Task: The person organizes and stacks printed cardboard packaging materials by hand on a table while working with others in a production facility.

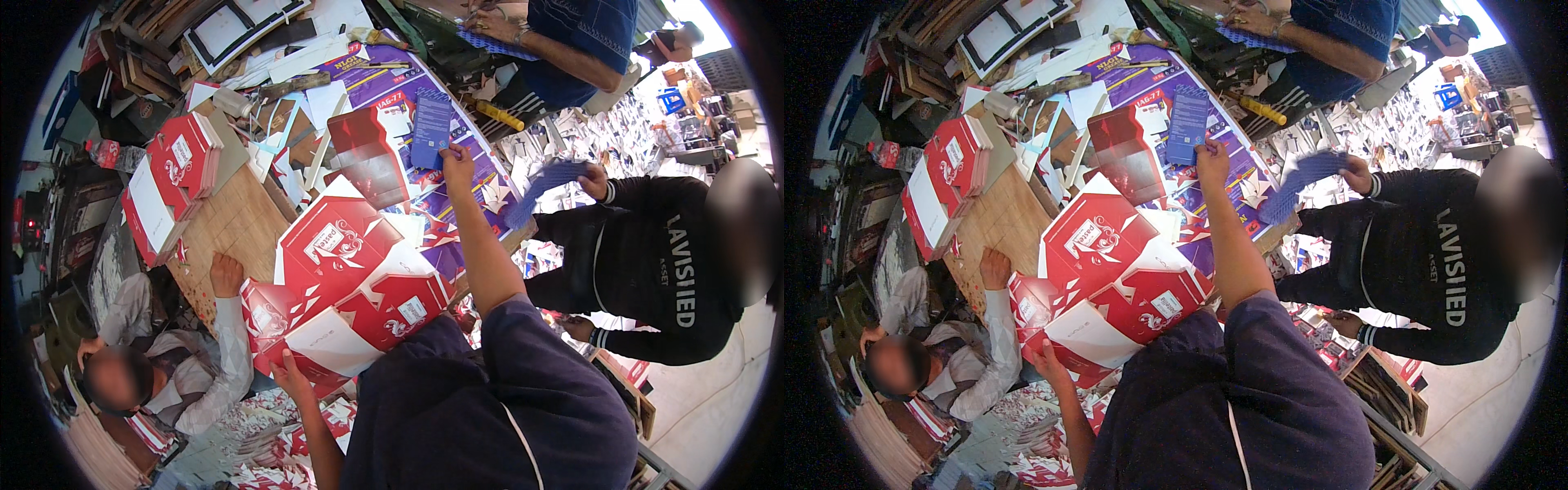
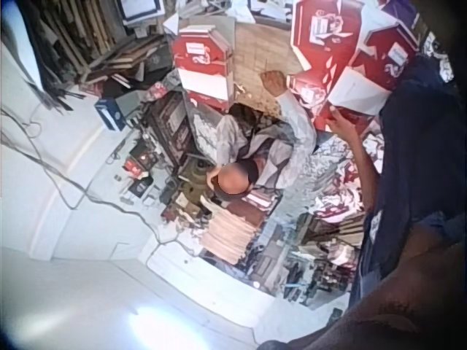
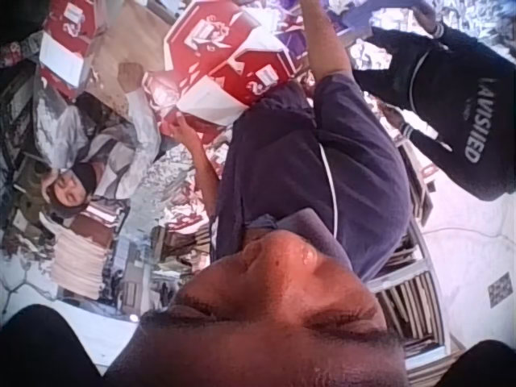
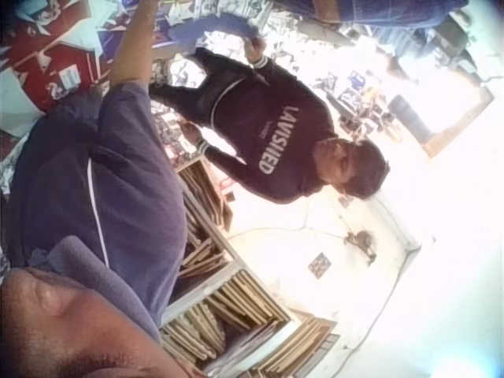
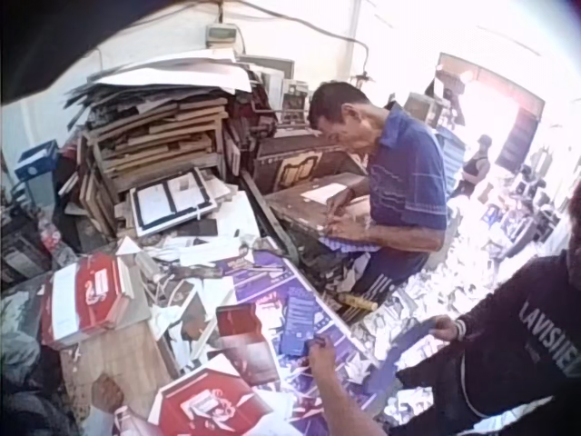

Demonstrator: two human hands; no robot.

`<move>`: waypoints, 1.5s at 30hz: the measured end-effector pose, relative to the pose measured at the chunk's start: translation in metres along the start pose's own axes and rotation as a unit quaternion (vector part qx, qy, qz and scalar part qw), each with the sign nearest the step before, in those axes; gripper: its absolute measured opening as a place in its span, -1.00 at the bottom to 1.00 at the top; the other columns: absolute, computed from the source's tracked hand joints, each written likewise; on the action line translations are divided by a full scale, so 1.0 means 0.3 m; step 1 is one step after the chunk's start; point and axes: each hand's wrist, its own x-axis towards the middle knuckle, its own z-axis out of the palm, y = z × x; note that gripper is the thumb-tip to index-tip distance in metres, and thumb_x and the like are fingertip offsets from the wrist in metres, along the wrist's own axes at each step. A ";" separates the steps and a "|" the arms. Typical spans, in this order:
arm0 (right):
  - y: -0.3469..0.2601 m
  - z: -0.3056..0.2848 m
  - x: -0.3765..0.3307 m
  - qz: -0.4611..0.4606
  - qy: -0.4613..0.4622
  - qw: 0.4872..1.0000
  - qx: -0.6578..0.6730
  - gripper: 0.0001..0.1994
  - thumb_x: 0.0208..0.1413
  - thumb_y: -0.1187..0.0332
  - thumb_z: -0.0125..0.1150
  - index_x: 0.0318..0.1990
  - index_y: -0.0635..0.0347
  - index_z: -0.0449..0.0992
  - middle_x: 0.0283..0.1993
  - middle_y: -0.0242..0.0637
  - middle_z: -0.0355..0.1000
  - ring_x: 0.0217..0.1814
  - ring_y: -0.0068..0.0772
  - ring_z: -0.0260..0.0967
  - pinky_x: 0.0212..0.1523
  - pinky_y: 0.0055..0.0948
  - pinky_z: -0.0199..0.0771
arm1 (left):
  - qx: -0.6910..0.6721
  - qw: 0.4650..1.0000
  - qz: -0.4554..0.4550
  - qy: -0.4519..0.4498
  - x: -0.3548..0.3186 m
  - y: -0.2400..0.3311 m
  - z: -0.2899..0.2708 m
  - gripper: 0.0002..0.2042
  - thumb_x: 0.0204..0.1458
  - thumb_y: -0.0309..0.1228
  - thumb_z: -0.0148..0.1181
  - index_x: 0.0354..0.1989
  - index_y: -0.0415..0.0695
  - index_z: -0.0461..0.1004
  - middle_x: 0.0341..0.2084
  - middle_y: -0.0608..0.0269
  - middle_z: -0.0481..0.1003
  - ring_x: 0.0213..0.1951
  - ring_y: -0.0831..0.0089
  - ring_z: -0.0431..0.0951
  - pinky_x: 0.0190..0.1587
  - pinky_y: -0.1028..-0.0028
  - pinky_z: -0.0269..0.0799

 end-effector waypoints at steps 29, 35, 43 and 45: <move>-0.450 0.098 -1.133 -0.288 -0.737 0.512 -0.334 -0.47 -0.06 0.21 0.40 0.08 0.22 0.44 -0.12 0.00 0.54 -0.01 0.05 0.51 -0.05 -0.02 0.49 | -0.164 0.980 0.045 -0.103 -0.077 0.057 -0.039 -0.66 0.11 -0.48 0.29 0.05 -0.26 0.43 -0.10 0.15 0.57 -0.14 0.43 0.58 0.00 0.40 0.49; -0.436 0.086 -1.144 -0.299 -0.721 0.536 -0.321 -0.56 -0.02 0.20 0.39 0.00 0.17 0.48 -0.20 -0.04 0.56 -0.06 0.02 0.54 -0.11 0.00 0.50 | -0.063 0.990 0.052 -0.115 -0.067 0.042 -0.099 -0.70 0.07 -0.48 0.32 -0.03 -0.27 0.49 -0.20 0.17 0.60 -0.23 0.48 0.58 -0.12 0.44 0.52; -0.446 -0.004 -1.198 -0.350 -0.646 0.592 -0.332 -0.63 0.00 0.20 0.35 -0.07 0.15 0.50 -0.25 -0.19 0.57 -0.11 -0.06 0.55 -0.16 -0.02 0.50 | 0.005 0.995 0.096 0.030 -0.126 0.049 -0.013 -0.70 0.06 -0.46 0.34 -0.05 -0.28 0.51 -0.24 0.14 0.61 -0.26 0.42 0.59 -0.18 0.42 0.53; -0.398 -0.025 -1.247 -0.390 -0.632 0.577 -0.340 -0.64 0.02 0.21 0.32 -0.06 0.15 0.51 -0.21 -0.19 0.58 -0.10 -0.06 0.55 -0.13 -0.03 0.49 | 0.084 0.987 0.119 0.063 -0.114 0.019 -0.012 -0.69 0.06 -0.47 0.34 -0.04 -0.28 0.50 -0.24 0.14 0.60 -0.27 0.40 0.59 -0.17 0.41 0.53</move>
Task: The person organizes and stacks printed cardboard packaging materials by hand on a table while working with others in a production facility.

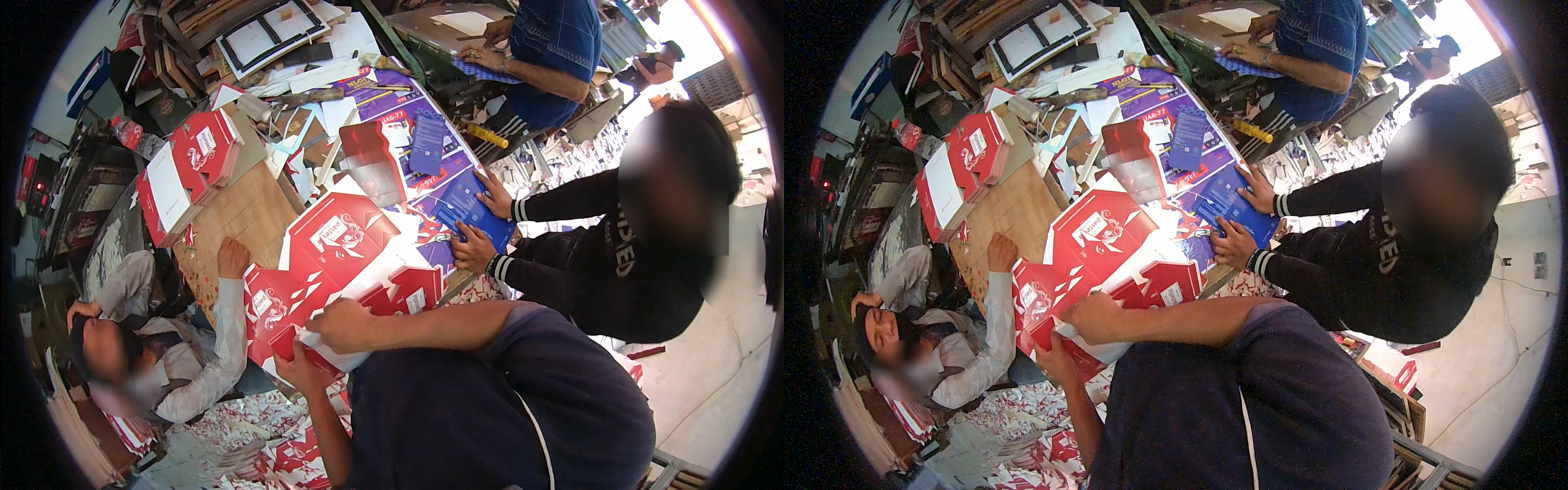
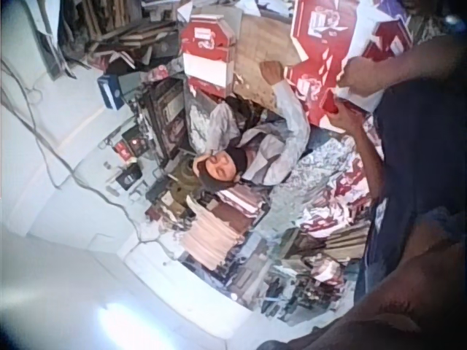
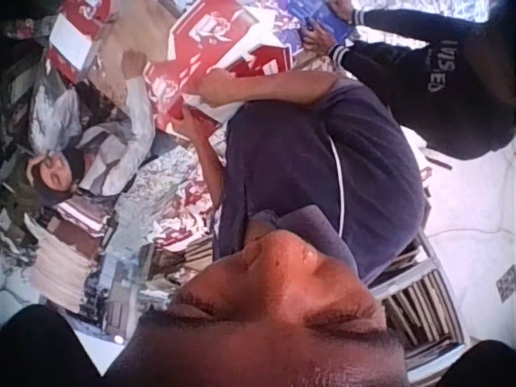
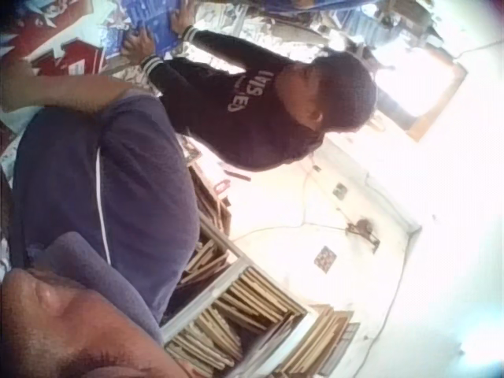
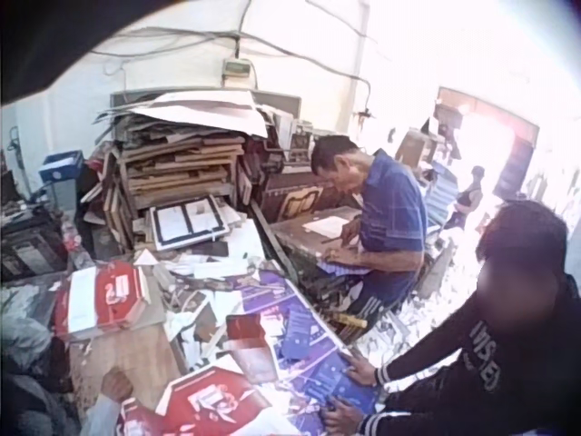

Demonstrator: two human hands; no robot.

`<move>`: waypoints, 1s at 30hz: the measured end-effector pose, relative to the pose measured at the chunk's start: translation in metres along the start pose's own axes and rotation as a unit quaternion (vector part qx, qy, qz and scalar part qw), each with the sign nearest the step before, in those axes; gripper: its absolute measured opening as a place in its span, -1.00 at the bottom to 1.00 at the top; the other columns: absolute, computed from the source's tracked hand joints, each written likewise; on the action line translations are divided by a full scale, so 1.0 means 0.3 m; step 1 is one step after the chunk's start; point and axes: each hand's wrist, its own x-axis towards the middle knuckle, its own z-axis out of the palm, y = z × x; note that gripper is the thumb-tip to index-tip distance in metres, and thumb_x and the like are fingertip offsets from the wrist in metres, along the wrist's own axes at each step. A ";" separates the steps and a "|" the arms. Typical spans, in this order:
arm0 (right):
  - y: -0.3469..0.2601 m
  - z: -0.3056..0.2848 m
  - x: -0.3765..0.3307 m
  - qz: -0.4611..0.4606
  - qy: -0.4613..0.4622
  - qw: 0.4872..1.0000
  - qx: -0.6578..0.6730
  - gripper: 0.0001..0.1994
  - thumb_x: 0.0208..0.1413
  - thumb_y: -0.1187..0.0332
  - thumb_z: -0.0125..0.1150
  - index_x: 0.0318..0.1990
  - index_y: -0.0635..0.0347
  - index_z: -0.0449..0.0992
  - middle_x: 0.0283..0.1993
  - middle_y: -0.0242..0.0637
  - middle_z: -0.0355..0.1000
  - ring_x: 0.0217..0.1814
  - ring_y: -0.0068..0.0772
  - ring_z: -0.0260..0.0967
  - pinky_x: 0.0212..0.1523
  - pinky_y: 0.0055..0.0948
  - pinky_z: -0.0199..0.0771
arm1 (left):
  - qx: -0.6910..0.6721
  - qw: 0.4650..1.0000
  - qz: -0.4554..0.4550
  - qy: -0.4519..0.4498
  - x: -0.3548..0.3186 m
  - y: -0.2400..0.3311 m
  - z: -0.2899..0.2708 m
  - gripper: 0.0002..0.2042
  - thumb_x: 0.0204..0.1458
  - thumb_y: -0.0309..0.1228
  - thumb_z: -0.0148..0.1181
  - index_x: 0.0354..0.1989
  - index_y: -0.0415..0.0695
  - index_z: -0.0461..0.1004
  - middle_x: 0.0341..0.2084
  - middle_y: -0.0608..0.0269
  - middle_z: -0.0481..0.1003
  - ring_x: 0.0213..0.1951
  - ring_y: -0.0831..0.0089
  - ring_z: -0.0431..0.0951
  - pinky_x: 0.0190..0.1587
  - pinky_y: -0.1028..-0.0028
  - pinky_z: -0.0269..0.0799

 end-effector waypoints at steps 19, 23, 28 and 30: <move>0.105 -0.063 0.217 -0.060 -0.363 0.907 0.205 -0.49 0.13 -0.06 0.21 -0.07 0.27 0.60 -0.19 -0.13 0.59 -0.16 -0.32 0.50 -0.15 -0.27 0.47 | -0.284 0.950 -0.018 -0.125 -0.086 -0.083 -0.071 -0.68 0.05 -0.53 0.28 -0.01 -0.28 0.44 -0.18 0.14 0.57 -0.19 0.41 0.57 -0.13 0.44 0.51; 0.072 -0.070 0.165 0.066 -0.379 0.870 0.309 -0.46 0.15 -0.09 0.20 0.01 0.23 0.58 -0.11 -0.15 0.59 -0.07 -0.29 0.51 -0.05 -0.27 0.49 | -0.243 0.961 -0.022 -0.130 -0.090 -0.115 -0.084 -0.69 0.04 -0.50 0.32 -0.04 -0.27 0.46 -0.23 0.17 0.58 -0.26 0.44 0.59 -0.20 0.45 0.52; 0.138 0.041 0.149 -0.006 -0.365 0.872 0.325 -0.47 0.18 -0.07 0.19 0.09 0.18 0.54 0.01 -0.16 0.56 0.06 -0.29 0.48 0.08 -0.28 0.45 | -0.192 0.973 -0.019 -0.126 -0.096 -0.120 -0.094 -0.69 0.03 -0.41 0.39 -0.10 -0.25 0.47 -0.27 0.19 0.59 -0.32 0.50 0.58 -0.27 0.47 0.52; 0.092 -0.014 0.121 0.003 -0.349 0.874 0.338 -0.48 0.20 -0.06 0.18 0.12 0.14 0.52 0.05 -0.15 0.55 0.11 -0.29 0.46 0.10 -0.27 0.44 | -0.203 0.967 -0.029 -0.148 -0.084 -0.050 -0.090 -0.67 0.03 -0.40 0.40 -0.09 -0.24 0.47 -0.25 0.20 0.59 -0.30 0.52 0.57 -0.24 0.48 0.51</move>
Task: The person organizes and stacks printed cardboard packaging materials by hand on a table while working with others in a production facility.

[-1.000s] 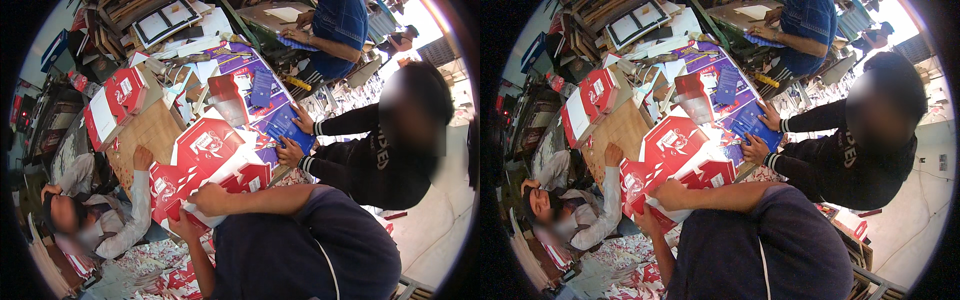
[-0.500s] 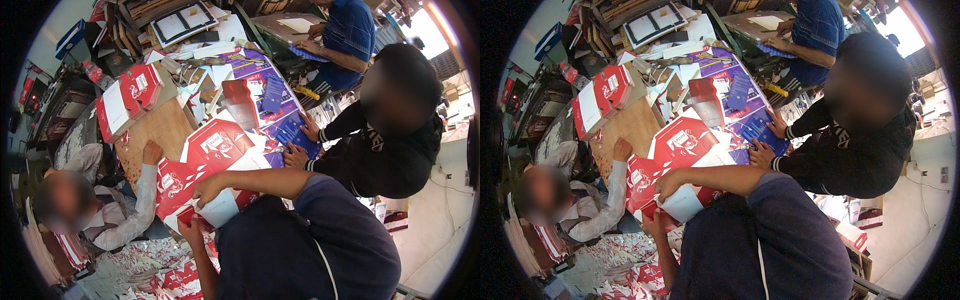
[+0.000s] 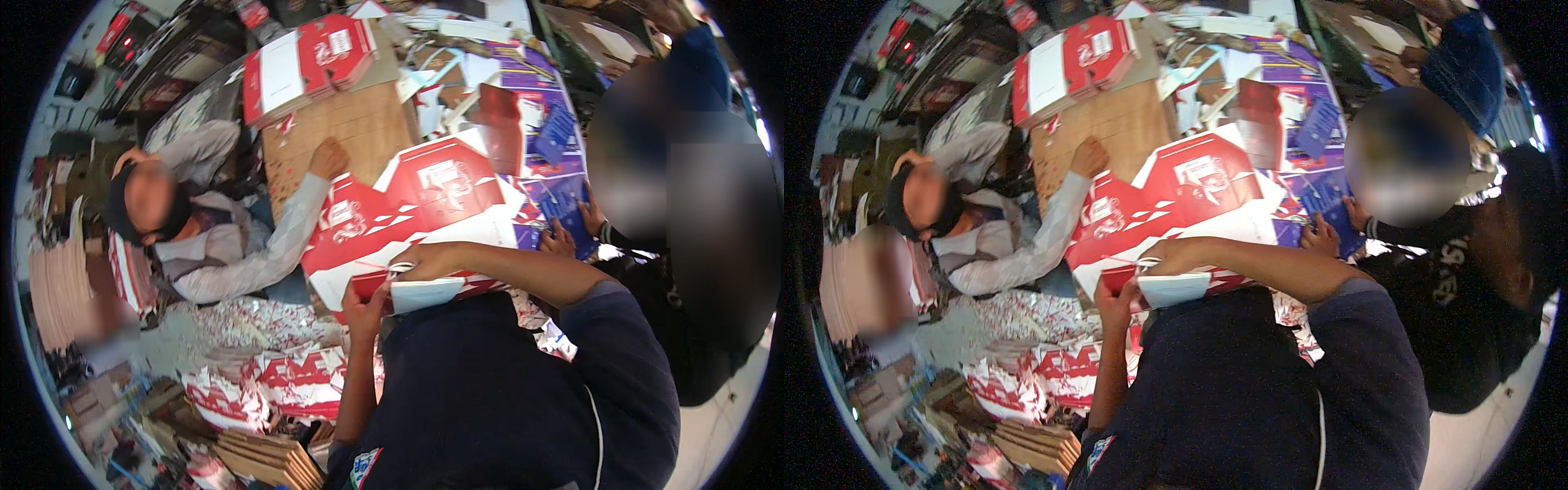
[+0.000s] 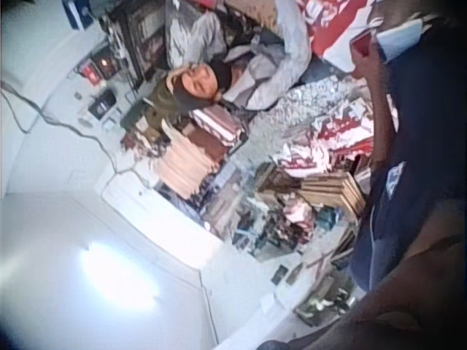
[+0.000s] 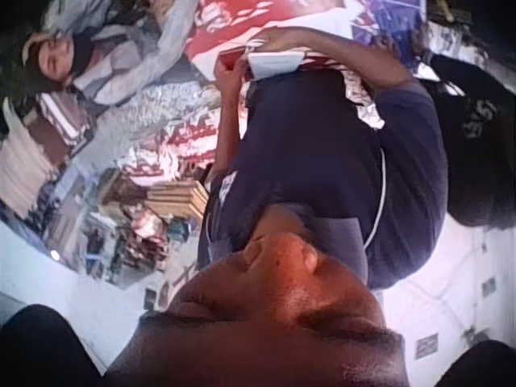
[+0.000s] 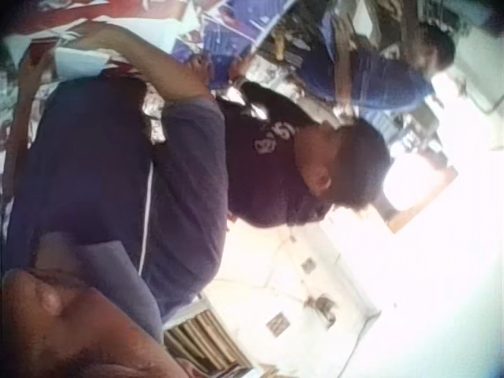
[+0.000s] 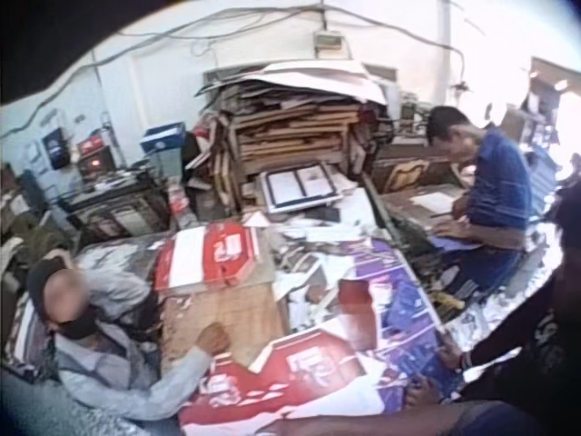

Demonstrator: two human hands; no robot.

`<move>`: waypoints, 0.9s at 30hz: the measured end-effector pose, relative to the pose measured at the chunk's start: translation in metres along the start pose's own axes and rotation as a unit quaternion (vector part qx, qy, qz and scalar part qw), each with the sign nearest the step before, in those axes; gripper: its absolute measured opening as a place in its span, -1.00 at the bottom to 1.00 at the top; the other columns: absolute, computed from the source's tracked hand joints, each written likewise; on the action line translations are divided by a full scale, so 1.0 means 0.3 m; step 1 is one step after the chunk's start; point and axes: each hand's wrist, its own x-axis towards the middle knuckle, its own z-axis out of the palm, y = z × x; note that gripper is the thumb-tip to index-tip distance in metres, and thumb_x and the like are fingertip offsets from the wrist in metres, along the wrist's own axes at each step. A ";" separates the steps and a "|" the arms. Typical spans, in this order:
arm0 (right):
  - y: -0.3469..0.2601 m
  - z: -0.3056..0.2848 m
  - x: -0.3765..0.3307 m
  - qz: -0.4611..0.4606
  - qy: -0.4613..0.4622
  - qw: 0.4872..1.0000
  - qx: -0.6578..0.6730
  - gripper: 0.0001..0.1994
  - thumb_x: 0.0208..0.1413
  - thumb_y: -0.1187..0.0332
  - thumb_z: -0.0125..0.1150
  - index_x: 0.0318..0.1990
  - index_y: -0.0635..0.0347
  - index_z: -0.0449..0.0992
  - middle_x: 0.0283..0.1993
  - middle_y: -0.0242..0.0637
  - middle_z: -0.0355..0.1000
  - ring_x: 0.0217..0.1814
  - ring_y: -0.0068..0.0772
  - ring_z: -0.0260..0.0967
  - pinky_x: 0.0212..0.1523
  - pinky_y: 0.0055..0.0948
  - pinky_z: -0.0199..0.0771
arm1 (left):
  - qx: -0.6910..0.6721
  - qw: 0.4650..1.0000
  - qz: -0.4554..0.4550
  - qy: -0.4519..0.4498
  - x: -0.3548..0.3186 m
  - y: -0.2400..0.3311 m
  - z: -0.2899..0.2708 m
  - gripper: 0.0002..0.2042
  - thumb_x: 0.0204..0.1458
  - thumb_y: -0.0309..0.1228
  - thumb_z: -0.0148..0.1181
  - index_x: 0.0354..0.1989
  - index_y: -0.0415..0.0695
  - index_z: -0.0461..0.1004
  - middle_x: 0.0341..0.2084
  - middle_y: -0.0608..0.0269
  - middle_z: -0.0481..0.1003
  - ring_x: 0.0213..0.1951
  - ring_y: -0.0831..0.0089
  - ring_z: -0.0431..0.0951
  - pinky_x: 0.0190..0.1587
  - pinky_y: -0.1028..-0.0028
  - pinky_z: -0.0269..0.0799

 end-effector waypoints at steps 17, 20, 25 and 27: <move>0.137 0.150 0.070 0.049 0.063 0.987 0.143 -0.54 0.38 0.00 -0.05 0.07 0.23 0.51 -0.09 -0.30 0.55 -0.04 -0.48 0.42 0.02 -0.44 0.41 | 0.054 0.997 -0.005 -0.048 -0.058 0.046 -0.010 -0.53 0.02 -0.31 0.41 0.00 -0.31 0.37 -0.19 0.06 0.55 -0.17 0.35 0.58 -0.11 0.40 0.50; 0.089 0.199 0.070 0.043 0.050 0.890 0.451 -0.50 0.34 -0.10 -0.07 -0.06 0.20 0.53 -0.29 -0.25 0.52 -0.36 -0.40 0.47 -0.30 -0.36 0.52 | -0.002 0.999 -0.018 -0.044 -0.077 0.084 0.007 -0.61 0.03 -0.39 0.39 -0.06 -0.31 0.38 -0.22 0.07 0.55 -0.19 0.38 0.58 -0.14 0.40 0.50; 0.045 0.152 0.099 0.054 0.059 0.929 0.361 -0.18 0.20 -0.48 -0.34 -0.35 0.15 0.55 -0.50 -0.27 0.47 -0.55 -0.36 0.37 -0.50 -0.32 0.42 | 0.058 0.997 -0.024 -0.044 -0.067 0.154 0.048 -0.63 -0.06 -0.51 0.38 -0.08 -0.26 0.39 -0.29 0.14 0.54 -0.23 0.42 0.57 -0.19 0.42 0.50; -0.023 0.144 0.082 0.056 0.091 0.950 0.292 -0.15 0.20 -0.49 -0.36 -0.37 0.19 0.56 -0.48 -0.23 0.49 -0.54 -0.36 0.39 -0.48 -0.28 0.44 | 0.080 0.997 -0.003 -0.015 -0.075 0.135 0.041 -0.63 -0.05 -0.51 0.37 -0.08 -0.27 0.39 -0.28 0.12 0.55 -0.23 0.39 0.57 -0.18 0.41 0.50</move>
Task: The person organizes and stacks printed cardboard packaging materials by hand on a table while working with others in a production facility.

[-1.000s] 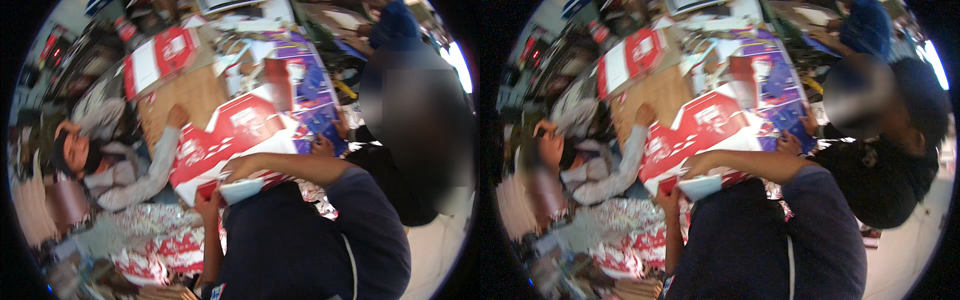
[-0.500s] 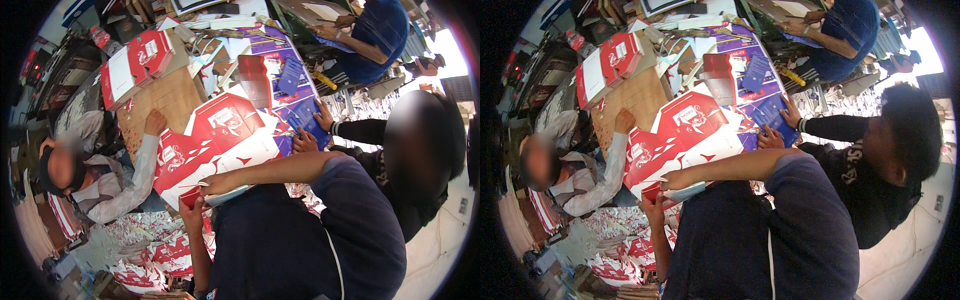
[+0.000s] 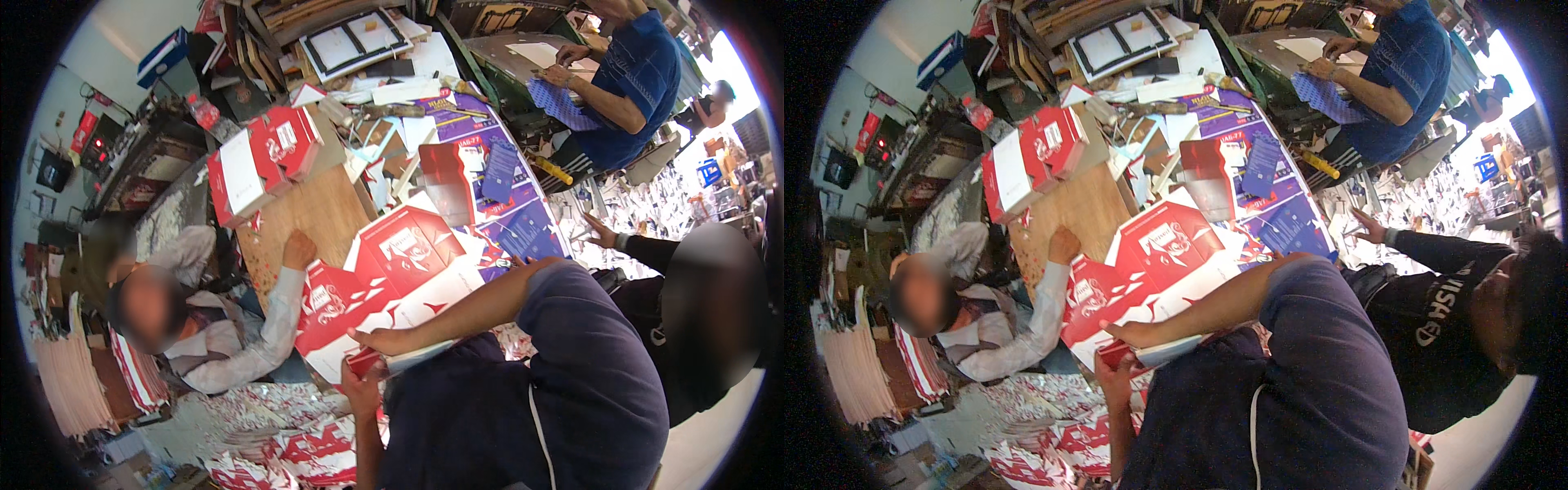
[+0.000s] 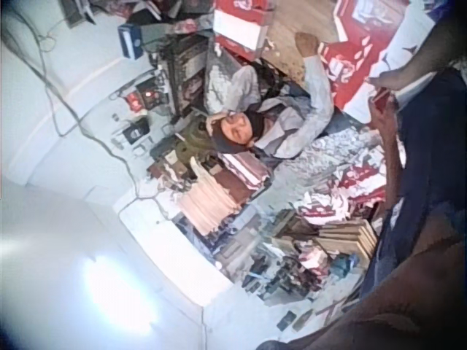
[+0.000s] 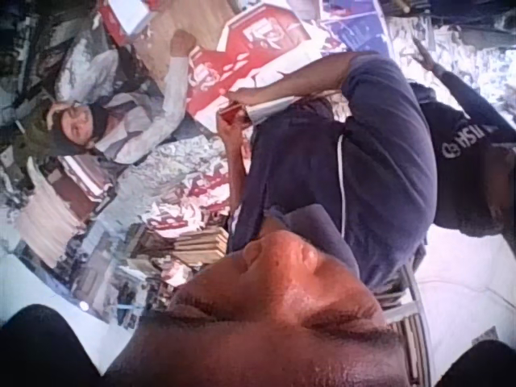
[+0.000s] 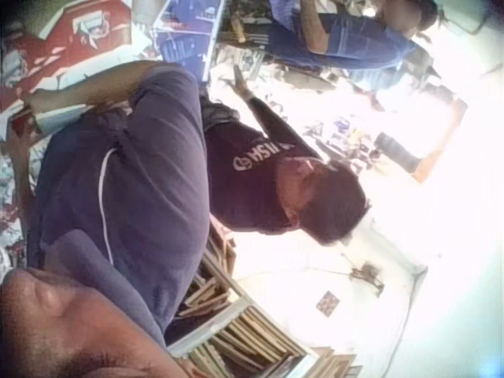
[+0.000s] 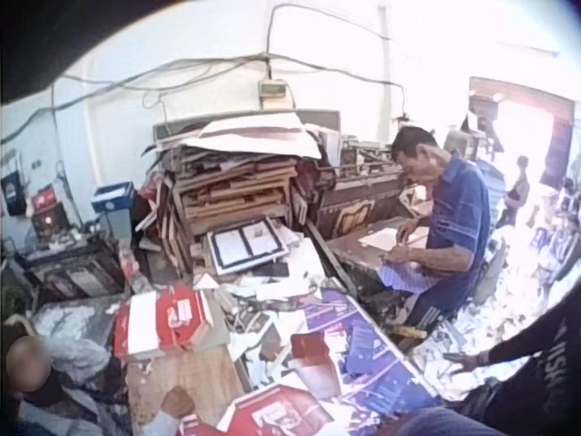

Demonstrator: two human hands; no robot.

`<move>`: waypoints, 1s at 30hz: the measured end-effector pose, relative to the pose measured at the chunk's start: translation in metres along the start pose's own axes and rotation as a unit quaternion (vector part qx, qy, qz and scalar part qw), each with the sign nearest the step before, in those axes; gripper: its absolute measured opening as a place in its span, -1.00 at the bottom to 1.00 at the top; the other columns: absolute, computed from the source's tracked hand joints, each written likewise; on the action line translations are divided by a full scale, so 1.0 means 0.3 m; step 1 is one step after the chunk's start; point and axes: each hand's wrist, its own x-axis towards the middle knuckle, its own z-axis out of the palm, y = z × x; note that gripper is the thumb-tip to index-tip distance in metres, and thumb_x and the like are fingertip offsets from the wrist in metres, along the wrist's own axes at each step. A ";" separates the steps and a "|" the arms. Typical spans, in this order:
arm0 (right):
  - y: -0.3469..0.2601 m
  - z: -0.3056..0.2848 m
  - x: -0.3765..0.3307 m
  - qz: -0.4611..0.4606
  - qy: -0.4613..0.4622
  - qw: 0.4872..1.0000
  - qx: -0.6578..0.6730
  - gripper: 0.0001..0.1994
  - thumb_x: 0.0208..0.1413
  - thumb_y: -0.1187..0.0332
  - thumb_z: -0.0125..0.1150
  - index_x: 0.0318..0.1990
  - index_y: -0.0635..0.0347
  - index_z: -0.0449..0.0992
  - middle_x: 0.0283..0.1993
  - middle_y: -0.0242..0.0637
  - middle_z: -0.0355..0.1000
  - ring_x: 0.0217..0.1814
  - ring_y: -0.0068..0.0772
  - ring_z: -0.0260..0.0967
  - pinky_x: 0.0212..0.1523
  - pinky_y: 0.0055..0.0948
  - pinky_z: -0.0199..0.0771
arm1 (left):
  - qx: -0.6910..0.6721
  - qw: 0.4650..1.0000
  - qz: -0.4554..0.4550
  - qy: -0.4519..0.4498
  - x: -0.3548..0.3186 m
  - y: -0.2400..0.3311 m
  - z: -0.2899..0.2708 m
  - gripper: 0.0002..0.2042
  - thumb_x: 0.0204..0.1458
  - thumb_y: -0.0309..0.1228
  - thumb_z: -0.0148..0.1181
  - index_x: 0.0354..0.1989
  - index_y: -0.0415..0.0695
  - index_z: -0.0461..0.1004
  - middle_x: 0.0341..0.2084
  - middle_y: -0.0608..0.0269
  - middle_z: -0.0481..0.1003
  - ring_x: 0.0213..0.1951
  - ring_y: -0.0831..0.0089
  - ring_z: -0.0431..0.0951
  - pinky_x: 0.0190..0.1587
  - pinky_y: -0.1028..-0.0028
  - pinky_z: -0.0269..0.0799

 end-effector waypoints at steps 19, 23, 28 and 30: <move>0.071 -0.005 0.027 -0.122 0.116 0.983 -0.074 -0.08 0.18 -0.51 -0.41 -0.61 0.20 0.54 -0.58 -0.29 0.43 -0.54 -0.36 0.31 -0.32 -0.21 0.39 | -0.018 1.000 0.009 -0.024 -0.009 0.023 0.020 -0.66 -0.09 -0.53 0.44 -0.16 -0.27 0.44 -0.31 0.15 0.57 -0.30 0.46 0.60 -0.20 0.46 0.55; 0.052 0.020 -0.004 -0.020 0.119 0.987 0.109 -0.02 0.24 -0.46 -0.53 -0.50 0.40 0.52 -0.56 0.03 0.45 -0.40 0.06 0.48 -0.11 -0.05 0.45 | -0.049 0.998 0.011 -0.047 0.003 0.005 0.036 -0.65 -0.09 -0.54 0.43 -0.13 -0.29 0.44 -0.30 0.14 0.57 -0.28 0.46 0.59 -0.19 0.45 0.55; -0.019 0.044 -0.121 -0.027 0.225 0.969 -0.099 0.03 0.17 -0.52 -0.43 -0.37 0.51 0.55 -0.33 0.16 0.53 -0.23 0.06 0.52 -0.10 -0.08 0.45 | -0.045 0.999 0.016 -0.012 -0.031 -0.045 0.010 -0.66 -0.08 -0.54 0.42 -0.14 -0.30 0.44 -0.27 0.08 0.57 -0.25 0.43 0.60 -0.17 0.44 0.55; -0.018 0.042 -0.158 -0.010 0.193 0.978 -0.080 0.06 0.16 -0.53 -0.43 -0.32 0.57 0.54 -0.28 0.24 0.52 -0.19 0.11 0.52 -0.05 -0.08 0.44 | -0.062 0.998 0.025 0.002 -0.040 -0.025 0.023 -0.67 -0.07 -0.54 0.41 -0.15 -0.31 0.43 -0.25 0.06 0.57 -0.24 0.43 0.60 -0.17 0.44 0.55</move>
